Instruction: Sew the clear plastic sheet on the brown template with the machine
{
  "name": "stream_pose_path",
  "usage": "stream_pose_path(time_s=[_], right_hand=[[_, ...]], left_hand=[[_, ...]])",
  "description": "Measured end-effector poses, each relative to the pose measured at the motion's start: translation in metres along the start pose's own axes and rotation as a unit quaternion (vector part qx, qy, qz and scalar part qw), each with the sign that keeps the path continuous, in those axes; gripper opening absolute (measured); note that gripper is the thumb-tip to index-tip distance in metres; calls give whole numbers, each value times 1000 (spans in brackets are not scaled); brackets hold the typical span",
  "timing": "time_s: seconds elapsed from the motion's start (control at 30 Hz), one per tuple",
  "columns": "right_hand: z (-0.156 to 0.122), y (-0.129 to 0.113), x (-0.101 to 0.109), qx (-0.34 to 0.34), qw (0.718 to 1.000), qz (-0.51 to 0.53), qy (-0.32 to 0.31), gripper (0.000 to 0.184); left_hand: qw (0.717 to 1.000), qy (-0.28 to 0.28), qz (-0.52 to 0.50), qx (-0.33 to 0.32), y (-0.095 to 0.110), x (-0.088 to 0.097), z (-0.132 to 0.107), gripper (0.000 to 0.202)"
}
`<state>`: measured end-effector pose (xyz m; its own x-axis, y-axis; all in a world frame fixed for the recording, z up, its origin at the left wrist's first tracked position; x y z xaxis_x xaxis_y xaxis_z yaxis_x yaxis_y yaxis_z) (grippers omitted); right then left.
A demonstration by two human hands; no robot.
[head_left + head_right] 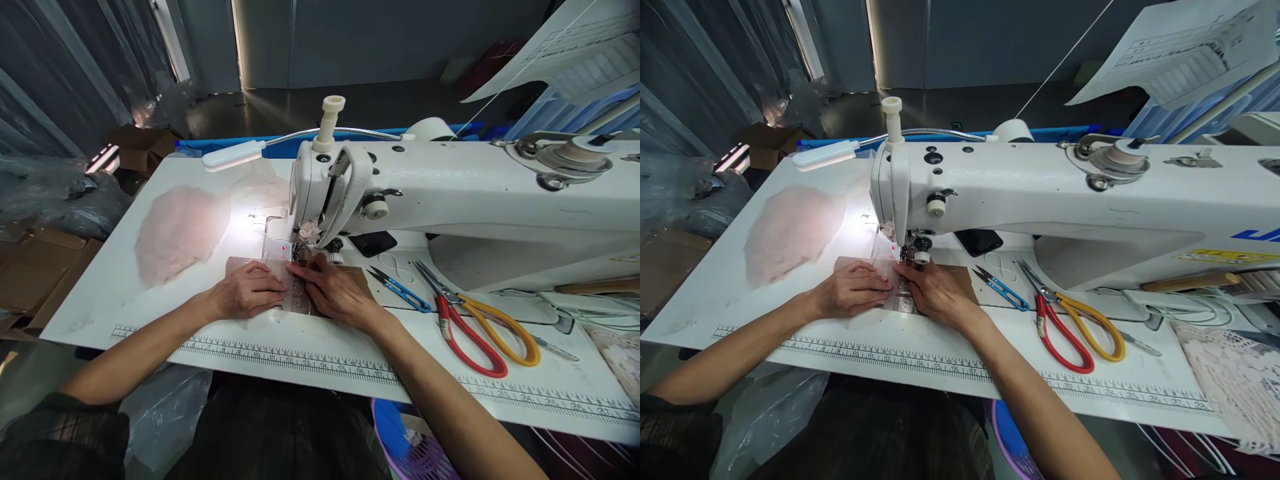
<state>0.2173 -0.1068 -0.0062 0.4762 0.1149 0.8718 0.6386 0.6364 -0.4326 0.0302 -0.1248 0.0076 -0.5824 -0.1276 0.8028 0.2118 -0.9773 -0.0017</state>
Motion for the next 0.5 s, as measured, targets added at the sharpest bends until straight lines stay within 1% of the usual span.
stream_pose_path(time_s=[0.13,0.3,0.4,0.5], right_hand=[[2,-3,0,-15,1000,-21,-12,48],[-2,1,0,-24,1000,13,0,48],[-8,3,4,-13,999,42,5,46],[-13,0,7,10,998,59,-8,45]], left_hand=[[1000,1,-4,3,0,0,0,8],[1000,-7,-9,-1,0,0,0,8],[1000,0,-9,3,0,0,1,8],[1000,0,-9,6,0,0,0,9]])
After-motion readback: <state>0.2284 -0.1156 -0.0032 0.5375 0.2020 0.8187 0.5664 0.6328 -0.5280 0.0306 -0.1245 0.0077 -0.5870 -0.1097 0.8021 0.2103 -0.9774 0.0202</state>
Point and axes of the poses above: each hand's wrist, its own z-axis towards the middle knuckle, its own x-axis out of the back of the hand, y = z × x, the point moved 4 cm from there along z, towards the middle knuckle, and after that the axes turned 4 degrees about -x, right-handed, at the moved point
